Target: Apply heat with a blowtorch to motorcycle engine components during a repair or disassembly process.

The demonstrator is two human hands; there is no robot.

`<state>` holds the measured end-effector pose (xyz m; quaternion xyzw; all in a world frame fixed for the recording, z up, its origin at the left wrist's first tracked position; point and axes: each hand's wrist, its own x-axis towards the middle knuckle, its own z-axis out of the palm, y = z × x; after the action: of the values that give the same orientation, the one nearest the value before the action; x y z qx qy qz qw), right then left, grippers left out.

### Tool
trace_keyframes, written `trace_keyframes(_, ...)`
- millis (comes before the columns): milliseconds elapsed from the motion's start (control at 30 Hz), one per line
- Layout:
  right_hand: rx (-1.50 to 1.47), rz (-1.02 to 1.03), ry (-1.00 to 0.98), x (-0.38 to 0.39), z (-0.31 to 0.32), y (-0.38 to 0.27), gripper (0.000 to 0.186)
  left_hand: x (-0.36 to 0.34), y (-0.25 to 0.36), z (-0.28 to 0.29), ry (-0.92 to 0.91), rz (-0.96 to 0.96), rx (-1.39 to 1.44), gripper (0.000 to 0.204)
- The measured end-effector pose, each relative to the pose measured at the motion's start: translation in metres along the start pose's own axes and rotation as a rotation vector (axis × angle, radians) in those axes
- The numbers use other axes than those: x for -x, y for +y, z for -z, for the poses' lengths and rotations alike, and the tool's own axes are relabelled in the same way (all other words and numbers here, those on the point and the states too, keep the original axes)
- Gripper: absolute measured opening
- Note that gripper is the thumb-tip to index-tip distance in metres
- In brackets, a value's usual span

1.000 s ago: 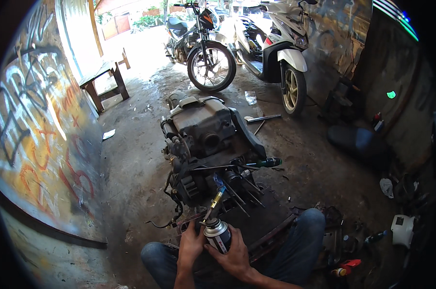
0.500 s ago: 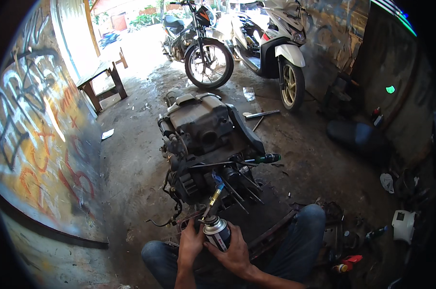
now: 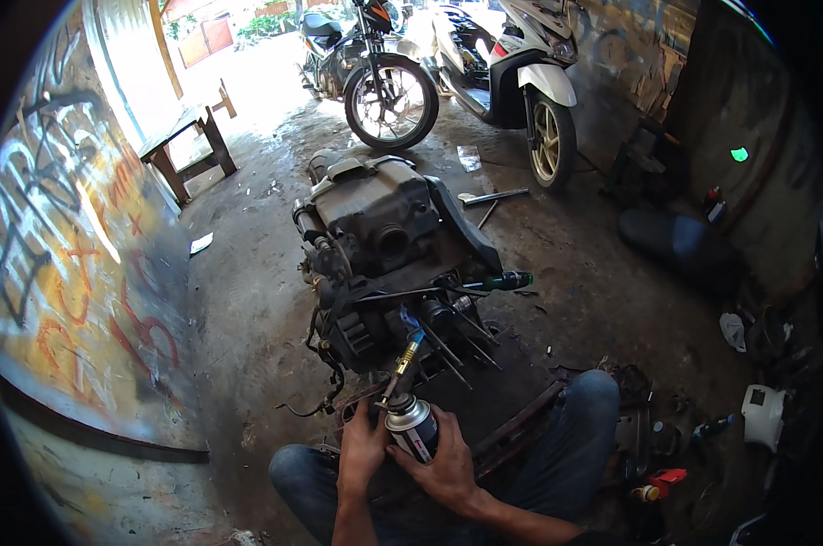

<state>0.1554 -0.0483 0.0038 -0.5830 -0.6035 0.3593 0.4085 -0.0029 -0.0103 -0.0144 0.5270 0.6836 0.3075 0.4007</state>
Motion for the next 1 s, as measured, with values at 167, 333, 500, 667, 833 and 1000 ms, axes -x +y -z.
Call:
trace_keyframes(167, -0.002, 0.012, 0.007, 0.0004, 0.0001, 0.0002, 0.088, -0.0005, 0.0008, -0.0004, -0.013, 0.017, 0.018, 0.049)
trace_keyframes(333, -0.005, -0.008, 0.001, -0.0003, 0.0005, -0.0010, 0.087, 0.0011, 0.0094, 0.0014, -0.007, 0.003, 0.020, 0.049)
trace_keyframes(500, -0.004, 0.003, 0.001, -0.0014, -0.0001, 0.0006, 0.087, -0.0016, 0.0031, -0.0001, 0.011, -0.028, 0.001, 0.049)
trace_keyframes(667, -0.019, -0.003, 0.001, -0.0007, -0.0002, 0.0015, 0.087, -0.0003, 0.0079, 0.0008, -0.008, 0.009, -0.006, 0.049)
trace_keyframes(833, -0.019, -0.007, -0.005, -0.0006, 0.0005, -0.0006, 0.088, 0.0002, 0.0044, 0.0002, 0.001, -0.042, 0.017, 0.048)
trace_keyframes(1000, 0.015, 0.062, 0.036, -0.0006, -0.0009, 0.0031, 0.085, 0.0007, 0.0070, 0.0005, -0.007, -0.050, 0.022, 0.048)
